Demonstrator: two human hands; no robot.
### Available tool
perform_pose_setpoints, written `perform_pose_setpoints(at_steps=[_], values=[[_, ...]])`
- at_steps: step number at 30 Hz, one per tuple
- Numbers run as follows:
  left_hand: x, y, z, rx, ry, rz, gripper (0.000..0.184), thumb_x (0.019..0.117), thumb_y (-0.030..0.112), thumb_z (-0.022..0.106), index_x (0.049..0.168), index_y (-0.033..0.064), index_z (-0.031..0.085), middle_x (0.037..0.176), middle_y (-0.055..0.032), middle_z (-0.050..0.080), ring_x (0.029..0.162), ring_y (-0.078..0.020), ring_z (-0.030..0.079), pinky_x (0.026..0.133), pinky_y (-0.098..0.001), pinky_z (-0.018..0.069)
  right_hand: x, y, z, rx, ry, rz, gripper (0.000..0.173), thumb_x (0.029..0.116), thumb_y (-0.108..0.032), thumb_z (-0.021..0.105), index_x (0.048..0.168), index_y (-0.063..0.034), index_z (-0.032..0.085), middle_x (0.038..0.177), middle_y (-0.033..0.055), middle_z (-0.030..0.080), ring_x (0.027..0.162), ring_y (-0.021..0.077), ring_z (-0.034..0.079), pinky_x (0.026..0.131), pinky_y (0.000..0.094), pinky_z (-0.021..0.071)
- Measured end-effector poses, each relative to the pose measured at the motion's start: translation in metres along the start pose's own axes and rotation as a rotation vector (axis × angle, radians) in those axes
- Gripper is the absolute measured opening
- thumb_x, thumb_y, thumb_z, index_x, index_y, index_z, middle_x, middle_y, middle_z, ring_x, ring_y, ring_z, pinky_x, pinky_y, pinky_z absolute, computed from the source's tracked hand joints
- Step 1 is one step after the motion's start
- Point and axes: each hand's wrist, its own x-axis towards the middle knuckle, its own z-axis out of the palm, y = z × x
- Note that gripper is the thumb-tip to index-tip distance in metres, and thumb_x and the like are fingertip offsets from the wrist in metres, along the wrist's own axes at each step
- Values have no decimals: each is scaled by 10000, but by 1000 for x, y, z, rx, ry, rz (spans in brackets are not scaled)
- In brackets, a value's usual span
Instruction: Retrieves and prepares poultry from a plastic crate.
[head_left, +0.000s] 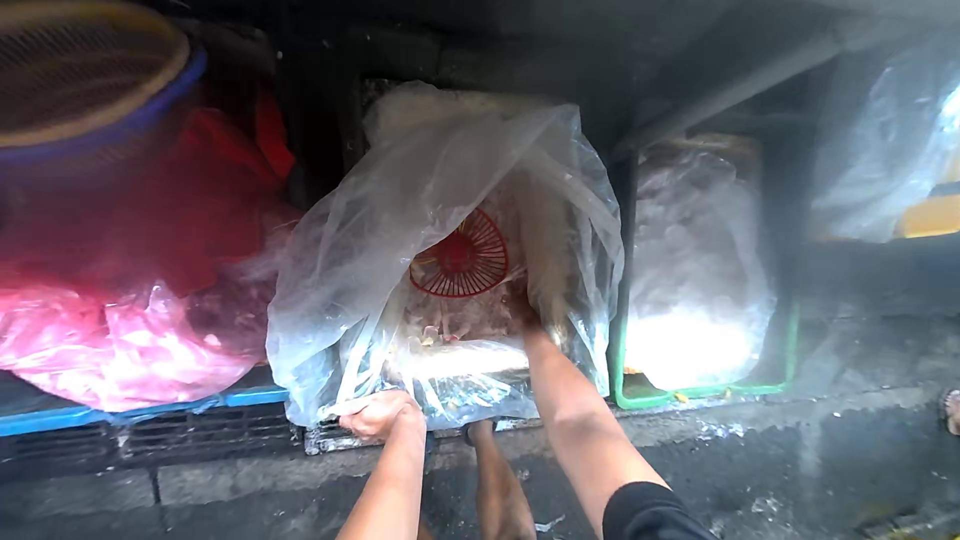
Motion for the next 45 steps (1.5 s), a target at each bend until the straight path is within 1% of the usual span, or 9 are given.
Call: perform_pose_setpoints(at_steps=[3,9,13,21,26,29,35,41,45], values=[[-3,3,-4,42,-40,-3,512,1118,337,273,1426,-28,459,1299,-217,647,1227,-337,631,986,-519,510,3,-2,1,85,3,-8,474,1098,-140,451,1530,38,376,1510,277,461,1328,331,532,1086,428,477],[1,-3,3,71,0,22,481,1114,330,299,1374,-23,499,1222,-193,681,1171,-306,665,939,-509,531,19,2,4,30,9,119,546,1107,-344,448,1559,-50,364,1480,259,508,1280,384,569,1056,528,487],[-1,-1,2,165,-15,12,421,1105,281,360,1375,-19,481,1230,-194,677,1165,-314,674,931,-497,545,17,-8,5,-180,50,125,570,1108,-371,444,1511,31,420,1413,302,558,1291,413,569,1101,550,447],[-1,1,-3,59,-28,10,479,1123,314,282,1375,-25,506,1226,-217,679,1162,-349,663,941,-538,525,15,-11,-6,-108,-54,216,546,1079,-440,494,1322,41,583,1204,222,632,1021,273,616,930,439,506],[-3,2,-1,91,-14,1,458,1118,319,299,1333,-5,541,1174,-182,706,1125,-319,688,916,-518,541,3,-14,-4,137,10,184,632,947,-455,699,1395,-30,561,1336,179,621,1209,256,599,1011,469,506],[-2,0,-2,71,-33,1,476,1122,318,285,1374,-15,514,1223,-196,687,1166,-319,668,954,-511,530,10,-9,-2,168,-92,212,658,887,-521,731,1360,-84,592,1208,123,687,1072,212,672,892,432,582],[-4,4,-3,67,-38,8,487,1119,309,277,1422,-13,480,1287,-196,666,1220,-316,646,983,-513,515,-10,-38,-17,310,-353,153,392,1008,-360,635,1253,-54,629,1052,84,710,932,160,690,813,345,594],[-6,2,-1,44,-26,2,514,1119,350,290,1424,-12,490,1302,-196,664,1228,-319,644,993,-513,516,-2,-30,-14,26,-158,133,811,913,-491,747,1509,-40,436,1424,207,562,1243,291,598,1013,460,534],[-6,2,-1,75,-40,15,460,1118,297,301,1435,3,458,1307,-185,657,1234,-306,637,987,-508,515,14,-39,-1,-143,-204,61,752,877,-598,738,1360,-36,608,1291,188,663,1182,287,649,1017,477,539]])
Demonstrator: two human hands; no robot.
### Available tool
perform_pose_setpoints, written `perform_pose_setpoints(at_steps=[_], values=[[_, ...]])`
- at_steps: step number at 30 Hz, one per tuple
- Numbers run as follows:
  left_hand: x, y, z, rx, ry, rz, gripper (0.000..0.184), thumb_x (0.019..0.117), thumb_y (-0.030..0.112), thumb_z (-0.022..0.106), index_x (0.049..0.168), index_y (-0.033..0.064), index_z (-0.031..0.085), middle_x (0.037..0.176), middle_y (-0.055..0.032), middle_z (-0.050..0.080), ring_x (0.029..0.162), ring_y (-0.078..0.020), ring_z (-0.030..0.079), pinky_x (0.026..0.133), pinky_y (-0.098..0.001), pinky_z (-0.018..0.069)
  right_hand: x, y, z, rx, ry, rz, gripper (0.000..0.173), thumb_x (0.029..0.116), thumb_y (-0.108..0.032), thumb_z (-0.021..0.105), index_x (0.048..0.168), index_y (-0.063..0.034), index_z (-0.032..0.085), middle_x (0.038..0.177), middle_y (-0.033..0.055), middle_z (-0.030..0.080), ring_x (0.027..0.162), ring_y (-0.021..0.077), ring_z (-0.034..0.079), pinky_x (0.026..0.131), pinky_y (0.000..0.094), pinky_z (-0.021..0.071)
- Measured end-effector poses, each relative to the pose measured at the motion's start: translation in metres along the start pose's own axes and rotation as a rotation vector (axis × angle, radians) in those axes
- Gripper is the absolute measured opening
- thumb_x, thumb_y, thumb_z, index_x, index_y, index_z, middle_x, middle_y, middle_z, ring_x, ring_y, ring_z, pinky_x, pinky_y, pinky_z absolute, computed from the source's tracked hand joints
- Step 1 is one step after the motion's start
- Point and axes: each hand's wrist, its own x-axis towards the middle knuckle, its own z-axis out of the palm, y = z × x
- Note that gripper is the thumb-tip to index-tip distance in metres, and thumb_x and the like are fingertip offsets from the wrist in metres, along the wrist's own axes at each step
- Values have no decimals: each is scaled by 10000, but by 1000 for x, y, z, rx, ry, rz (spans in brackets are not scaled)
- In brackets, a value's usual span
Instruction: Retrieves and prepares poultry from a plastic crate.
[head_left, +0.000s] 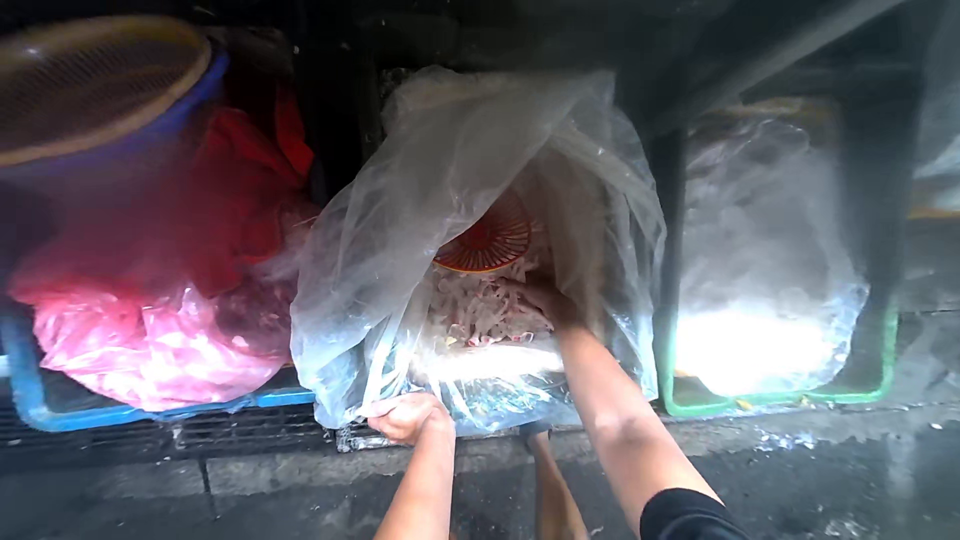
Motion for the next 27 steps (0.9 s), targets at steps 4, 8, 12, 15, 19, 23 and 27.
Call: perform_pose_setpoints(at_steps=[4,8,12,15,19,23,27], values=[[0,-1,2,17,11,27,444,1117,279,308,1430,3,461,1311,-187,651,1234,-312,637,985,-507,516,15,-6,2,-336,-29,-56,787,842,-702,703,1258,-35,675,1228,192,692,1198,340,636,1063,584,472],[-1,0,1,2,14,10,461,1123,300,280,1430,7,461,1307,-191,648,1232,-319,631,984,-515,508,4,-18,3,-240,13,-22,787,849,-657,731,1302,-19,649,1263,193,680,1214,320,631,1080,539,472],[-2,0,0,17,17,6,466,1123,311,277,1407,1,477,1309,-192,651,1244,-317,631,1006,-512,505,27,-6,-3,-125,-15,33,815,842,-632,753,1344,-3,620,1348,208,636,1286,315,586,1116,520,444],[-2,0,0,-4,26,19,473,1120,318,278,1387,-1,501,1288,-196,660,1237,-329,628,1004,-529,494,20,-10,-1,-85,15,56,821,823,-668,747,1317,-21,639,1325,181,655,1255,284,610,1088,496,479],[-2,-4,0,35,48,58,523,1122,324,242,1407,-31,498,1324,-213,644,1264,-338,614,1035,-538,476,18,-13,2,-224,-74,14,811,808,-681,744,1302,-44,662,1316,169,664,1259,285,608,1100,515,468],[-4,0,0,25,68,47,546,1125,343,217,1385,-31,520,1304,-214,655,1253,-341,622,1038,-534,475,19,-41,15,-181,-216,-45,775,849,-506,806,1402,-22,561,1368,181,625,1284,271,590,1110,480,464],[-5,1,-4,44,56,64,557,1127,349,205,1396,-27,516,1304,-220,655,1248,-346,624,1033,-534,481,6,-41,34,-120,-204,-163,690,819,-468,844,1305,-28,631,1184,140,715,1067,213,703,980,420,574]])
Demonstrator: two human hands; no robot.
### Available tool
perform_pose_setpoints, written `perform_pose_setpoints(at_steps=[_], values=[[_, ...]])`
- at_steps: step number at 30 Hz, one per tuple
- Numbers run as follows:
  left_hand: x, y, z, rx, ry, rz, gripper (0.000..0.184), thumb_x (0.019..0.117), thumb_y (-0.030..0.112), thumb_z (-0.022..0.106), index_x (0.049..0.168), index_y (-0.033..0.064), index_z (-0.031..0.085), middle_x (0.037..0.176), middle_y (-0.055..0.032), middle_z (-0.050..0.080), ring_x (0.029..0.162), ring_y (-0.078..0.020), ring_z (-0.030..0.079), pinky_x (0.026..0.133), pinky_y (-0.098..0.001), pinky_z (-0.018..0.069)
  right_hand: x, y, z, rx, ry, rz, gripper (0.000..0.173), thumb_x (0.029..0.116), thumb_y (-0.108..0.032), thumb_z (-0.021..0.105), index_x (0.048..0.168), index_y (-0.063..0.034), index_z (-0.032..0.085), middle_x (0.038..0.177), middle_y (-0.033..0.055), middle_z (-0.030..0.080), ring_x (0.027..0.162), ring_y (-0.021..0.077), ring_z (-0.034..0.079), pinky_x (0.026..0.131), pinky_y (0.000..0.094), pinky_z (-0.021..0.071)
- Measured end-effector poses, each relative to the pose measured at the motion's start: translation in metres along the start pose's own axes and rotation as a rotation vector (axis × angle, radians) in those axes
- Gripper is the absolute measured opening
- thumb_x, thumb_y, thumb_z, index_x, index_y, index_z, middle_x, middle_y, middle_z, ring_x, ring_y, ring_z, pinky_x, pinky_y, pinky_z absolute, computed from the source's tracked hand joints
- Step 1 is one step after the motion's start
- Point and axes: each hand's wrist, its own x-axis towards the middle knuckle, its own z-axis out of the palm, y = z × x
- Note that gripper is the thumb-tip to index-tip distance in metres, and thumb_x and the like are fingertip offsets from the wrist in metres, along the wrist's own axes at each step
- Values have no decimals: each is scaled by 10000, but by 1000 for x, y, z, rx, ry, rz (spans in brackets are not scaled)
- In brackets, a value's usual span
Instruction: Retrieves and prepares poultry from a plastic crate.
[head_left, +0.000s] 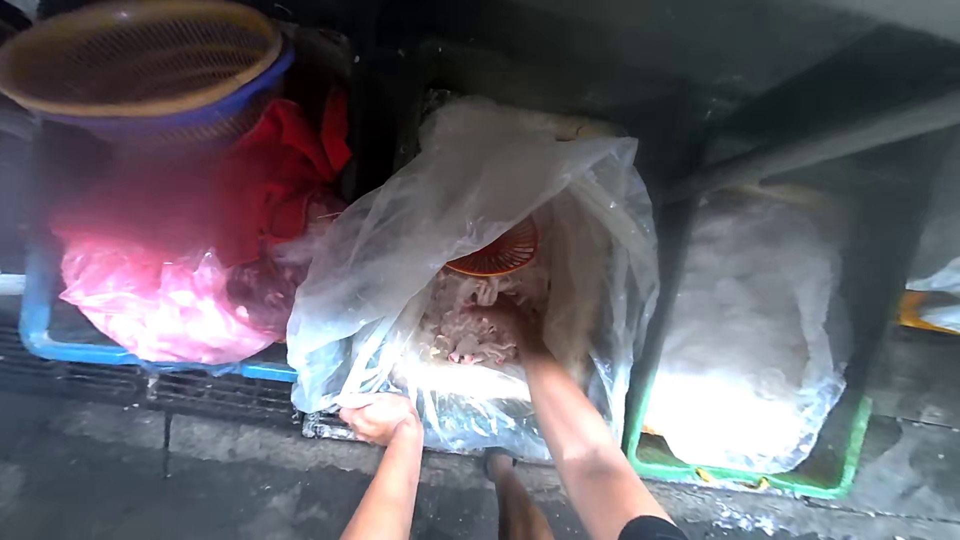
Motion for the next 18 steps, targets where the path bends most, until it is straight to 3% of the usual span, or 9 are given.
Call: perform_pose_setpoints(at_steps=[1,5,7,9,12,14,16,18], values=[[-1,2,0,-15,-2,5,567,1126,351,202,1395,-34,519,1306,-229,653,1256,-355,617,1039,-541,473,-3,-4,0,-74,-39,-58,685,805,-465,848,1293,-31,639,1169,131,723,1050,210,712,978,431,580],[1,3,-3,-27,7,-12,565,1128,352,222,1354,-42,558,1289,-238,659,1243,-374,624,1034,-535,485,-32,-36,13,-499,-151,-166,753,784,-547,799,1326,-50,638,1294,182,665,1215,322,630,1052,585,485],[0,6,-5,-22,0,-24,566,1128,345,224,1354,-44,568,1301,-238,657,1249,-376,623,1040,-533,483,-43,-35,16,-578,-145,-170,765,771,-540,792,1350,-69,620,1298,185,658,1218,346,622,1028,609,489],[0,6,-8,-8,-13,-20,573,1130,342,214,1363,-46,565,1308,-241,653,1251,-377,622,1044,-531,481,-55,-24,8,-578,-123,-150,717,785,-537,787,1317,-80,640,1257,164,683,1182,320,646,1017,583,508],[3,7,-5,-18,12,-8,566,1129,336,229,1342,-55,579,1270,-251,670,1215,-381,645,1024,-539,494,-59,-9,-22,-609,34,-73,755,798,-525,790,1359,-48,626,1381,186,619,1312,330,566,1123,551,437],[6,4,-2,-40,42,1,552,1130,324,251,1333,-63,588,1268,-249,673,1215,-373,648,1034,-529,489,-44,-3,-34,-450,201,-15,709,794,-403,834,1338,-2,622,1340,204,636,1272,330,593,1099,530,470],[4,0,-4,-20,26,-15,553,1130,329,239,1333,-48,589,1270,-234,675,1214,-356,649,1036,-519,488,-23,10,-28,-252,310,36,699,793,-381,849,1323,6,608,1242,201,675,1164,310,649,1024,519,525],[3,5,-2,-22,28,-15,556,1127,336,239,1307,-50,595,1233,-241,685,1182,-368,662,1001,-534,502,5,15,-15,-179,300,5,769,809,-394,842,1401,-5,544,1306,211,643,1212,307,630,1046,500,524]])
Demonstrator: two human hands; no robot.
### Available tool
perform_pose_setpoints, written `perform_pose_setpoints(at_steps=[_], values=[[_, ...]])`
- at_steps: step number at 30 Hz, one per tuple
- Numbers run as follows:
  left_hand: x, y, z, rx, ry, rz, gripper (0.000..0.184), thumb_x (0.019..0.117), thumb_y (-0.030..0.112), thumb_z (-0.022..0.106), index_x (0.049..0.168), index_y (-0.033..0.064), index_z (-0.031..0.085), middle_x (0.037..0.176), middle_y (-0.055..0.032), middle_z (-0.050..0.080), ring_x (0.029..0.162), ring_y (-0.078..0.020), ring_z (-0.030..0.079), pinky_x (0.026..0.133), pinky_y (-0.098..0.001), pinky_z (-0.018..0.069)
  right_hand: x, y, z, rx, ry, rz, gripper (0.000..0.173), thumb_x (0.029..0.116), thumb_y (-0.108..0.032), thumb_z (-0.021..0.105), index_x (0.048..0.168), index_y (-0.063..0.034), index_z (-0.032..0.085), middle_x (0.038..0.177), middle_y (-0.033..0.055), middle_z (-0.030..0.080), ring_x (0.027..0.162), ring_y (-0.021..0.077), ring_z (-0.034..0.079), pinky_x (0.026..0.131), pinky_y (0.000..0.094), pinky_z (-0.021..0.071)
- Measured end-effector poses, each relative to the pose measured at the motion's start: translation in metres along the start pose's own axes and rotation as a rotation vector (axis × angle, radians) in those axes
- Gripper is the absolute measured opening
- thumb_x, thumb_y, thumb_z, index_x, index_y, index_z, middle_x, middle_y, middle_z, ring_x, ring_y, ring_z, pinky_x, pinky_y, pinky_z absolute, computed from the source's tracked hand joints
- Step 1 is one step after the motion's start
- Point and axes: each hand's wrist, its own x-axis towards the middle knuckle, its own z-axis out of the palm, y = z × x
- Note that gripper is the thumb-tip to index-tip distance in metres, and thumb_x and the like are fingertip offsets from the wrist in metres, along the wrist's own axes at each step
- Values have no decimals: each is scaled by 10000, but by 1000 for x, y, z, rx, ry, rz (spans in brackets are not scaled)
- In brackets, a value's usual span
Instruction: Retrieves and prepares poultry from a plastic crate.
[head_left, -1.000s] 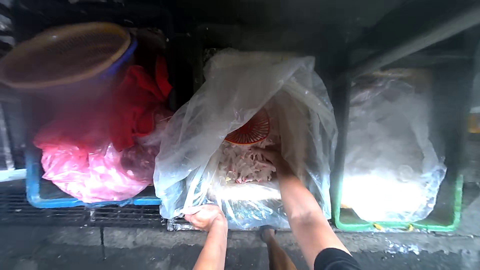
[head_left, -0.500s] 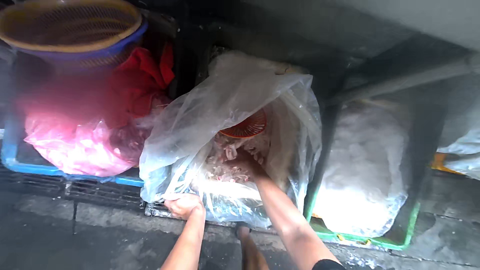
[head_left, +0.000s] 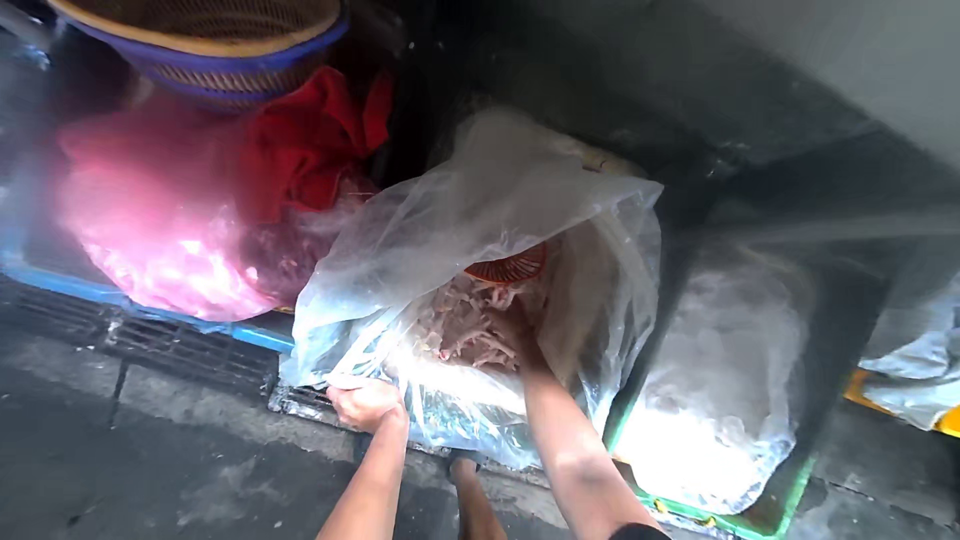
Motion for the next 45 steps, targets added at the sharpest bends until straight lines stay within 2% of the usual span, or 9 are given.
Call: perform_pose_setpoints(at_steps=[7,12,16,19,25,28,33,40,45], values=[[1,2,-2,7,-2,-38,570,1131,351,214,1296,-22,612,1219,-218,699,1171,-359,672,981,-540,512,-7,-17,-18,-188,-357,-98,846,826,-353,838,1504,-27,450,1424,217,578,1315,297,571,1123,486,465],[2,2,-3,13,-20,-36,555,1131,330,215,1280,-24,615,1219,-224,694,1180,-359,666,983,-523,516,-9,-8,-25,-222,-498,-87,818,829,-398,824,1476,-37,478,1354,192,624,1232,271,626,1066,482,511],[1,-1,-1,36,-6,-23,541,1131,324,224,1286,-23,609,1203,-218,700,1148,-349,684,960,-515,532,-5,-7,7,58,-359,-77,853,833,-476,830,1492,-66,475,1380,171,623,1239,231,629,1064,431,529],[1,-2,1,54,6,1,532,1128,319,233,1287,-20,611,1195,-214,706,1137,-346,691,953,-514,536,-5,-5,26,14,-252,-100,839,836,-503,817,1466,-49,498,1313,201,649,1183,285,655,1035,489,538],[1,-2,1,34,9,-10,536,1130,340,243,1291,-16,610,1210,-214,703,1154,-348,685,958,-519,534,-42,5,-20,-106,-347,-147,884,852,-571,766,1496,-41,472,1382,179,622,1278,249,605,1112,462,480],[2,0,3,22,15,-14,526,1130,336,255,1302,-6,615,1209,-205,708,1161,-345,683,967,-519,531,-35,2,-41,-176,-462,-232,840,839,-458,814,1481,-23,489,1414,195,593,1318,263,567,1143,462,436],[-1,0,1,67,-2,8,555,1128,332,222,1315,-26,603,1216,-226,701,1160,-366,682,966,-530,529,-11,0,-4,-267,-578,-449,1126,707,-520,897,1604,-129,339,1604,179,405,1458,292,431,1202,487,376],[1,0,0,71,-11,12,553,1131,329,216,1319,-27,595,1229,-221,697,1180,-353,674,986,-508,523,-26,-30,14,-278,-418,-311,757,802,-369,822,1453,-98,547,1366,177,626,1261,297,603,1093,505,479],[1,1,-1,72,-3,11,535,1130,322,243,1330,-25,598,1243,-223,693,1180,-356,674,994,-508,522,-45,-28,-24,-390,-373,-302,778,828,-412,774,1490,-96,516,1370,161,633,1260,287,612,1089,512,480]])
